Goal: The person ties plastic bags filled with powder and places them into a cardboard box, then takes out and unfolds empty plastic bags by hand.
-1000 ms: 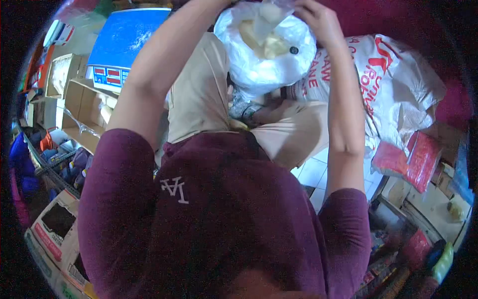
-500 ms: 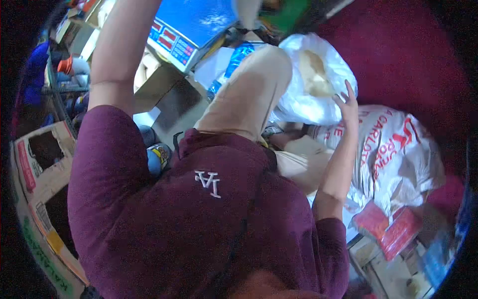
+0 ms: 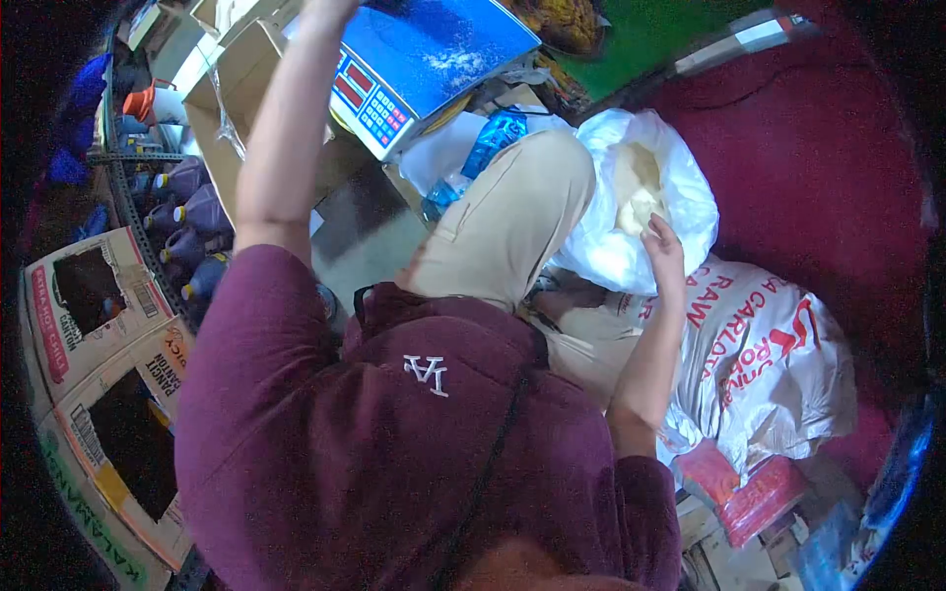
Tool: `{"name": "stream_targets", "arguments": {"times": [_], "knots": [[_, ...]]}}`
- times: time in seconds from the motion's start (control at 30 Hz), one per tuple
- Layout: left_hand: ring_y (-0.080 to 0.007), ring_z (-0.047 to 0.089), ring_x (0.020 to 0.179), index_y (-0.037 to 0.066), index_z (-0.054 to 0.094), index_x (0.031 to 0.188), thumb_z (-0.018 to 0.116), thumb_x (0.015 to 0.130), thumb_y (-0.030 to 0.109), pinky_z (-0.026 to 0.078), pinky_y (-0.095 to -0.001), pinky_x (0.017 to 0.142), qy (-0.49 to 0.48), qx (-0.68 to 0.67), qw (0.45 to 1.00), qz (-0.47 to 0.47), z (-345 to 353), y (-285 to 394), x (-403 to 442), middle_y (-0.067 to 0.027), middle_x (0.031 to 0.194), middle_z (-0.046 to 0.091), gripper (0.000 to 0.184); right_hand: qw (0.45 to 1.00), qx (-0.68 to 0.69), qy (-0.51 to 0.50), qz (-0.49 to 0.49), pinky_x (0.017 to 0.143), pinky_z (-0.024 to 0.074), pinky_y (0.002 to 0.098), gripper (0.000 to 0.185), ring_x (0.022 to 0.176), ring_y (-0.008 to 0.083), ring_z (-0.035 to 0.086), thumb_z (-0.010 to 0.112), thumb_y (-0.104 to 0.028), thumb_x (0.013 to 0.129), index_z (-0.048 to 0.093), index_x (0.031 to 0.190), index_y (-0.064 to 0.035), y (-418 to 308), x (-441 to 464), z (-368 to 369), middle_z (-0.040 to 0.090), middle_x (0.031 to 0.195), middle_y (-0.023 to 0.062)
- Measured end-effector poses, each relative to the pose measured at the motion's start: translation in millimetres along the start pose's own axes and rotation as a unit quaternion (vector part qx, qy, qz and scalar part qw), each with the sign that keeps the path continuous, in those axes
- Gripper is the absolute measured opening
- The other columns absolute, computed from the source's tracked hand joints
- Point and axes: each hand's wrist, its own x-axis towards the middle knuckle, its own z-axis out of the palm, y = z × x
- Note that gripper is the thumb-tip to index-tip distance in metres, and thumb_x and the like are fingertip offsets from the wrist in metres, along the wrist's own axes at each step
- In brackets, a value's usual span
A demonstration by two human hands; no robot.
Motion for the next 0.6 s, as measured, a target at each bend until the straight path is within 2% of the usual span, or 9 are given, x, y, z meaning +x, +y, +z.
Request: {"name": "stream_targets", "arguments": {"times": [0.03,0.07,0.23,0.27,0.3,0.37,0.47,0.57,0.6], "knots": [[-0.0172,0.06,0.066,0.0,0.05,0.093,0.05,0.089,0.014,0.05,-0.0268,0.062,-0.096,-0.42,0.884,-0.18,-6.7,-3.5,-10.7,-0.0102,0.078,0.058,0.015,1.0,0.008,-0.001,0.007,0.088,0.0399,0.0262,0.05,0.099,0.0176,0.055,0.06,-0.009,0.081,0.043,0.128,-0.0003,1.3,0.7,-0.4,0.052,0.119,0.0178],[-0.0179,0.061,0.067,0.001,0.049,0.096,0.051,0.09,0.016,0.051,-0.0276,0.062,-0.033,-0.084,0.994,-0.059,9.6,-15.2,-28.0,-0.01,0.078,0.058,0.016,1.0,0.015,-0.001,0.016,0.088,0.0397,0.0259,0.051,0.098,0.0174,0.055,0.059,-0.009,0.081,0.042,0.128,-0.0003,2.9,1.3,-0.8,0.052,0.12,0.0183],[-0.0177,0.061,0.069,0.003,0.048,0.096,0.049,0.091,0.015,0.051,-0.0288,0.064,-0.054,-0.11,0.983,-0.14,30.0,-96.2,-85.3,-0.0099,0.078,0.059,0.013,1.0,-0.006,-0.007,-0.003,0.088,0.0397,0.0259,0.051,0.099,0.0169,0.054,0.059,-0.009,0.082,0.041,0.129,-0.0004,5.7,5.5,-4.5,0.051,0.121,0.0194],[-0.0168,0.06,0.069,0.003,0.048,0.096,0.048,0.091,0.015,0.051,-0.0285,0.064,-0.061,-0.118,0.98,-0.148,36.2,-94.7,-92.6,-0.0093,0.078,0.059,0.013,1.0,-0.01,-0.011,-0.007,0.088,0.0398,0.0262,0.051,0.099,0.017,0.054,0.059,-0.009,0.082,0.041,0.129,-0.0005,4.0,5.0,-4.2,0.051,0.121,0.0195],[-0.0247,0.061,0.068,0.003,0.05,0.093,0.05,0.089,0.016,0.05,-0.0337,0.063,-0.043,-0.132,0.977,-0.162,42.2,-92.9,-100.9,-0.0138,0.075,0.06,0.013,1.0,-0.011,-0.011,-0.006,0.088,0.0398,0.0262,0.051,0.099,0.017,0.054,0.059,-0.009,0.082,0.041,0.129,-0.0005,2.2,3.4,-4.3,0.051,0.121,0.0195],[-0.0258,0.064,0.079,-0.001,0.049,0.102,0.053,0.088,0.016,0.051,-0.0333,0.074,-0.054,-0.129,0.973,-0.184,48.5,-89.8,-113.6,-0.0148,0.092,0.058,0.022,1.0,-0.017,-0.011,0.0,0.088,0.0399,0.0262,0.05,0.099,0.0167,0.055,0.059,-0.01,0.082,0.042,0.128,-0.0007,-6.3,2.0,-2.7,0.051,0.121,0.019],[-0.0201,0.063,0.082,0.0,0.049,0.105,0.05,0.09,0.014,0.048,-0.0293,0.076,-0.027,-0.122,0.973,-0.193,64.5,-91.9,-144.0,-0.0126,0.092,0.06,0.021,1.0,-0.024,-0.011,-0.004,0.088,0.0398,0.0265,0.048,0.098,0.0168,0.055,0.059,-0.011,0.082,0.044,0.127,-0.0009,-13.8,0.1,-5.2,0.052,0.121,0.0187],[-0.0205,0.062,0.084,0.002,0.038,0.121,0.055,0.086,0.011,0.048,-0.0292,0.075,0.008,-0.138,0.963,-0.233,84.0,-83.8,-168.0,-0.0138,0.102,0.055,0.04,1.0,-0.021,-0.001,-0.006,0.088,0.0395,0.0262,0.047,0.098,0.0167,0.054,0.059,-0.011,0.083,0.045,0.126,-0.0012,-20.8,-4.7,-7.2,0.052,0.12,0.0165],[-0.0209,0.062,0.084,0.006,0.024,0.133,0.057,0.084,0.008,0.048,-0.0291,0.073,0.006,-0.142,0.964,-0.227,87.3,-84.4,-173.4,-0.0144,0.105,0.053,0.059,1.0,-0.023,0.007,-0.007,0.088,0.0394,0.0261,0.047,0.098,0.0166,0.054,0.059,-0.012,0.083,0.045,0.126,-0.0014,-22.4,-8.7,-8.3,0.053,0.12,0.0157]]}}
